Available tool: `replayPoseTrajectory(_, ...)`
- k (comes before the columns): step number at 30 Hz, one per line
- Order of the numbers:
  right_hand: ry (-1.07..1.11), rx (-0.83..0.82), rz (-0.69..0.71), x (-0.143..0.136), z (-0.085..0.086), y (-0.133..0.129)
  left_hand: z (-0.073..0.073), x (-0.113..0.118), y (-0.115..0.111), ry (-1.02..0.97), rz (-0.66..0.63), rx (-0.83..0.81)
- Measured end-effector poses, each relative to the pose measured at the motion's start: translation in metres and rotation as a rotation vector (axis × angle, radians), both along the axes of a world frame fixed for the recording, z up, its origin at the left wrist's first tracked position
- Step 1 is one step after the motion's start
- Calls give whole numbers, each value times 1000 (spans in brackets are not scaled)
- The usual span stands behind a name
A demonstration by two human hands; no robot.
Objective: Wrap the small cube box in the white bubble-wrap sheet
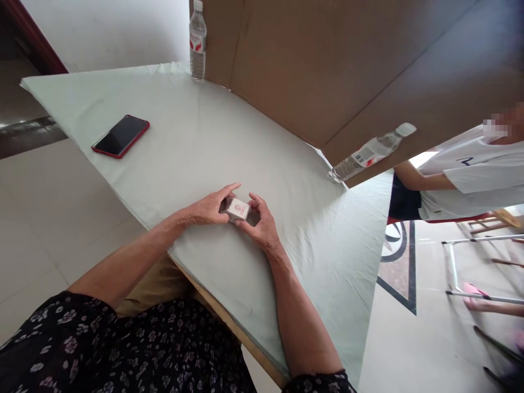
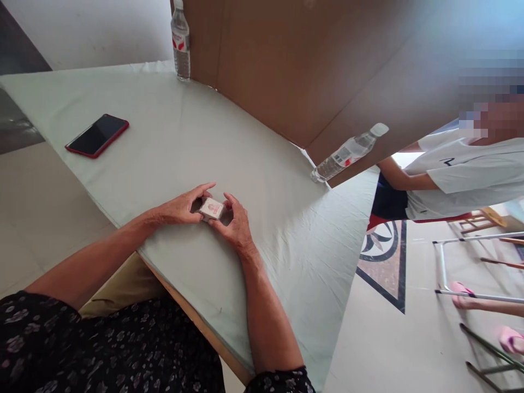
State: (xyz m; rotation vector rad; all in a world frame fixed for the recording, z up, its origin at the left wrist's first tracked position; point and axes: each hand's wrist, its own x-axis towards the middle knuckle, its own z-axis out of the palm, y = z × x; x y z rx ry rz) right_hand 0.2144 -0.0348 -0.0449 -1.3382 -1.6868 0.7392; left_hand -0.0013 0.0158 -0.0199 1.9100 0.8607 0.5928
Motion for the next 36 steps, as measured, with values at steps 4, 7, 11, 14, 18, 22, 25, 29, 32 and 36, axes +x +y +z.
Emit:
replayPoseTrajectory(4,-18,27,6,0,8,-9,4,-2,0,12,-29,-14)
replayPoseTrajectory(7,-10,127,-34,-3,14,-15,3,-3,0,5,-51,20)
replayPoseTrajectory(11,-110,245,-59,-11,18,-17,0,-3,0,-8,-63,63)
replayPoseTrajectory(14,-195,260,-64,-15,21,-16,-2,-2,0,-28,-68,93)
replayPoseTrajectory(18,-333,310,-64,-17,27,-14,-4,-1,-1,-20,-67,146)
replayPoseTrajectory(22,-414,381,-80,-19,26,-10,-4,-1,-1,-3,-72,179)
replayPoseTrajectory(25,-380,367,-104,-21,22,-8,-6,-1,-1,-15,-74,175)
replayPoseTrajectory(29,-320,351,-136,-23,22,-9,-7,-1,-1,-73,-41,124)
replayPoseTrajectory(32,-314,345,-139,-22,27,-9,-6,0,-1,-54,4,106)
replayPoseTrajectory(36,-317,330,-131,-18,38,-4,-3,0,-2,-22,-23,79)
